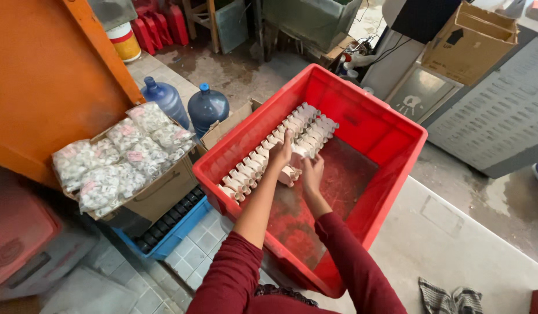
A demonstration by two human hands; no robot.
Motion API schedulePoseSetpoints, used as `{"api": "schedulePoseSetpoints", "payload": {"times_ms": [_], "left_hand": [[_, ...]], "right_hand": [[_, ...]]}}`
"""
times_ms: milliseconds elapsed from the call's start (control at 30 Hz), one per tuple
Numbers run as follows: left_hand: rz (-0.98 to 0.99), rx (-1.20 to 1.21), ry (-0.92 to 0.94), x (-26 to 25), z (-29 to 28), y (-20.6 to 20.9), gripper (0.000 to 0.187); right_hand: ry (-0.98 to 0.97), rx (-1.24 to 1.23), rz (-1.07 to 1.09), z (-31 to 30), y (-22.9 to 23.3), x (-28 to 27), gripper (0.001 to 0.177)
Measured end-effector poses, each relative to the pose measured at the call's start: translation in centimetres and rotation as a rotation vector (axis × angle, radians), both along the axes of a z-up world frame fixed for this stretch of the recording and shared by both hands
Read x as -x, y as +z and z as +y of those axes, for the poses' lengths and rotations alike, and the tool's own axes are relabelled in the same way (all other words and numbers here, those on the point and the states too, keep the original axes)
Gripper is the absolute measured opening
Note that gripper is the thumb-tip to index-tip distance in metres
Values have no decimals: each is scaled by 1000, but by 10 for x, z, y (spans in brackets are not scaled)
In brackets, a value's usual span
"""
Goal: The person wipes small white plastic components with a cloth and places them into a red crate.
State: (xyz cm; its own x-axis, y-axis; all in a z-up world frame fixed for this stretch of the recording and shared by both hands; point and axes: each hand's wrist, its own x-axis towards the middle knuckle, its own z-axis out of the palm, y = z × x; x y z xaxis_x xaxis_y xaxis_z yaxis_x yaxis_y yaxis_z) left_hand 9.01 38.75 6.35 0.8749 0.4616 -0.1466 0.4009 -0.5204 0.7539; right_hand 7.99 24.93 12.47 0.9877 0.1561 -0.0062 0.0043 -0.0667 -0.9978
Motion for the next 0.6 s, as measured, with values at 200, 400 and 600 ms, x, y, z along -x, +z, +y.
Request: {"api": "schedulePoseSetpoints", "payload": {"times_ms": [200,400,600], "left_hand": [[189,68,-99,18,15,-2,67],[325,198,42,60,-4,81,102],[396,215,76,72,-12,111,100]], "right_hand": [[4,-2,299,9,-73,-12,49],[-10,-178,596,2,-73,0,19],[-32,-127,575,11,-80,9,10]]}}
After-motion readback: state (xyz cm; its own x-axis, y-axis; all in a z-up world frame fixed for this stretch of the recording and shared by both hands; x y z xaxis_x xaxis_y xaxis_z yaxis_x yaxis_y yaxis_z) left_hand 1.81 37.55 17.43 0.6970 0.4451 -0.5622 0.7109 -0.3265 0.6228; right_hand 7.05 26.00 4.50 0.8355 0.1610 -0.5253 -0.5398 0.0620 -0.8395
